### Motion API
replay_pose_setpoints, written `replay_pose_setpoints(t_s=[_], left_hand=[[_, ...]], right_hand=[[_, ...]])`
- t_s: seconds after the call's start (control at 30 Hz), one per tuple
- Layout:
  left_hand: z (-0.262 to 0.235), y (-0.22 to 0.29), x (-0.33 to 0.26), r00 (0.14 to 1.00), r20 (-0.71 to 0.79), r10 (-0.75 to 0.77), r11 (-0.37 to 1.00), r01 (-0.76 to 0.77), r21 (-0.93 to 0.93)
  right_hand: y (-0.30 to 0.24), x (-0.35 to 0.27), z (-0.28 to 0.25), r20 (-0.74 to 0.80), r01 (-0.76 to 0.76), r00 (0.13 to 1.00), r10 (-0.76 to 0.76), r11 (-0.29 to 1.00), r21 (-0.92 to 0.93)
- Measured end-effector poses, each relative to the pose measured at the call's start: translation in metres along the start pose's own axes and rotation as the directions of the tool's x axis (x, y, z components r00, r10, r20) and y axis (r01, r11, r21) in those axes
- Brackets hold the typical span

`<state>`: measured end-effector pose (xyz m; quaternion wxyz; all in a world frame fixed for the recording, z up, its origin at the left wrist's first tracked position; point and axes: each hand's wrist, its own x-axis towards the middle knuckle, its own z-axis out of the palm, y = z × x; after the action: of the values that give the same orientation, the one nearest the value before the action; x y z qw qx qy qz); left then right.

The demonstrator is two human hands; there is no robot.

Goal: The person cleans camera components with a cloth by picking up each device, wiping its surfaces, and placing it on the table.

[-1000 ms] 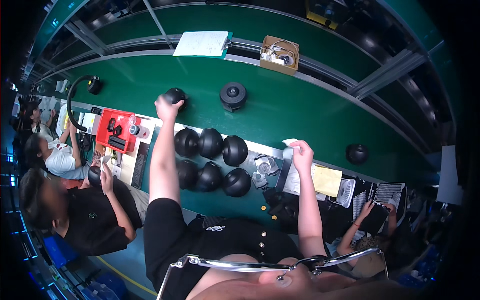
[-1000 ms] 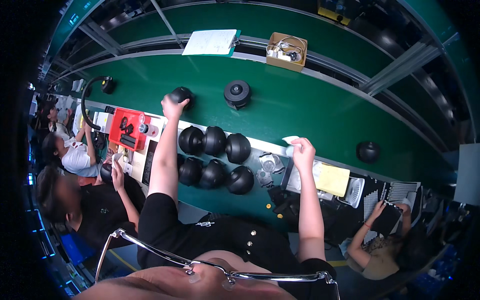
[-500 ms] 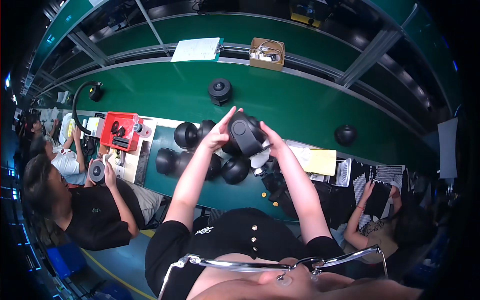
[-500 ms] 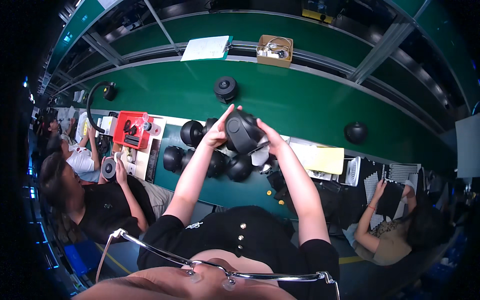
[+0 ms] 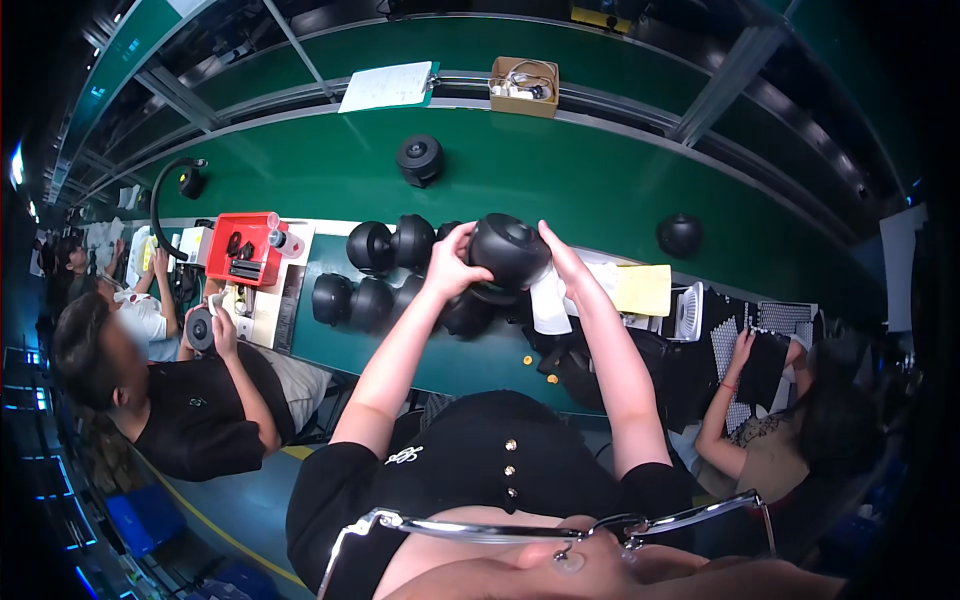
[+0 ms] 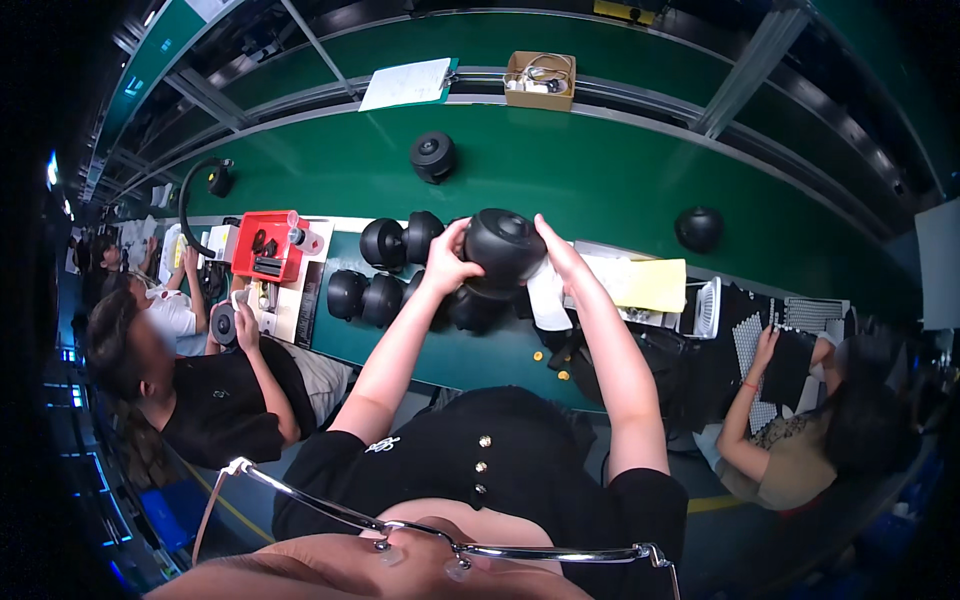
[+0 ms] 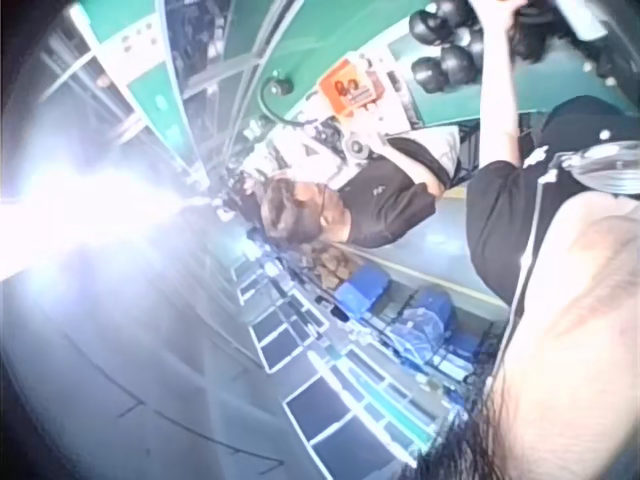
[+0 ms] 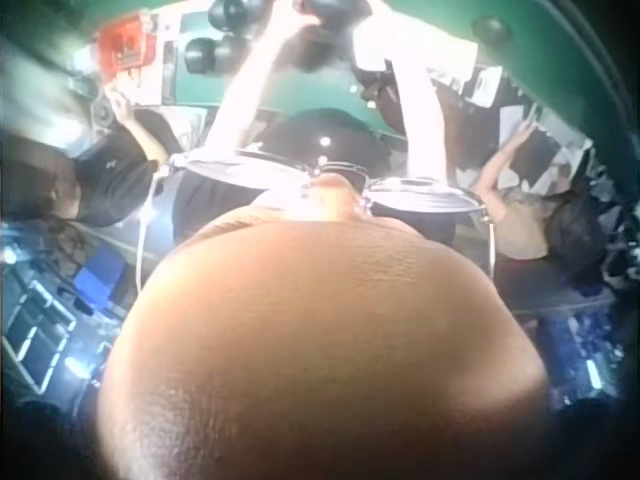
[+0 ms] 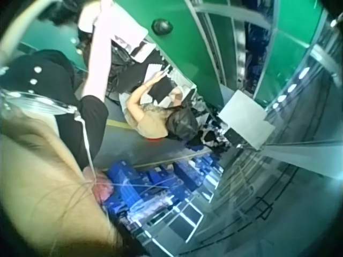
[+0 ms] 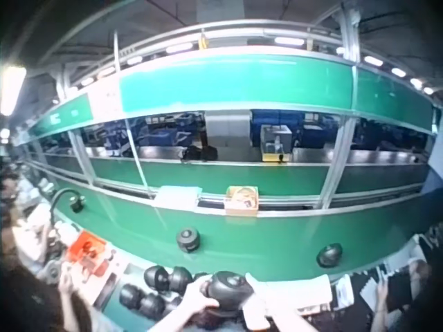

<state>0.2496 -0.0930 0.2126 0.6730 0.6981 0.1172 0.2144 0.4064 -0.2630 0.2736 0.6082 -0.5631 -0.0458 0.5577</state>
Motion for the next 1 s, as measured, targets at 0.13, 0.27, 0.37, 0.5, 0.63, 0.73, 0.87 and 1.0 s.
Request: replay_pose_setpoints(t_s=[0.13, 0.27, 0.37, 0.5, 0.63, 0.73, 0.87, 1.0], left_hand=[[0.0, -0.014, 0.0, 0.972, -0.235, -0.009, 0.96, -0.057, -0.274], [0.012, -0.023, -0.002, 0.915, -0.317, -0.248, 0.909, 0.107, -0.402], [0.037, -0.006, 0.001, 0.856, -0.385, -0.343, 0.881, 0.151, -0.449], [0.025, -0.011, 0.005, 0.851, -0.4, -0.339, 0.881, 0.138, -0.453], [-0.003, 0.003, 0.01, 0.865, -0.394, -0.31, 0.851, 0.068, -0.521], [0.011, 0.016, 0.01, 0.866, -0.388, -0.314, 0.863, 0.09, -0.497], [0.038, 0.0, 0.007, 0.865, -0.316, -0.39, 0.819, 0.169, -0.548], [0.031, -0.005, -0.001, 0.842, -0.184, -0.506, 0.617, 0.205, -0.76]], right_hand=[[0.005, 0.004, -0.036, -0.113, 0.335, 0.929, -0.352, 0.93, -0.151], [0.01, -0.016, -0.024, -0.13, 0.683, 0.599, -0.79, 0.589, -0.432], [0.026, -0.027, 0.003, -0.184, 0.607, 0.577, -0.796, 0.569, -0.556], [0.013, -0.041, -0.014, -0.18, 0.701, 0.441, -0.879, 0.463, -0.543], [-0.027, -0.105, -0.046, -0.311, 0.738, 0.529, -0.79, 0.609, -0.29], [-0.017, -0.083, -0.046, -0.24, 0.693, 0.438, -0.866, 0.496, -0.524], [0.014, -0.041, 0.01, -0.15, 0.602, 0.529, -0.835, 0.494, -0.627], [0.012, -0.022, -0.045, -0.221, 0.723, 0.654, -0.724, 0.684, -0.101]])
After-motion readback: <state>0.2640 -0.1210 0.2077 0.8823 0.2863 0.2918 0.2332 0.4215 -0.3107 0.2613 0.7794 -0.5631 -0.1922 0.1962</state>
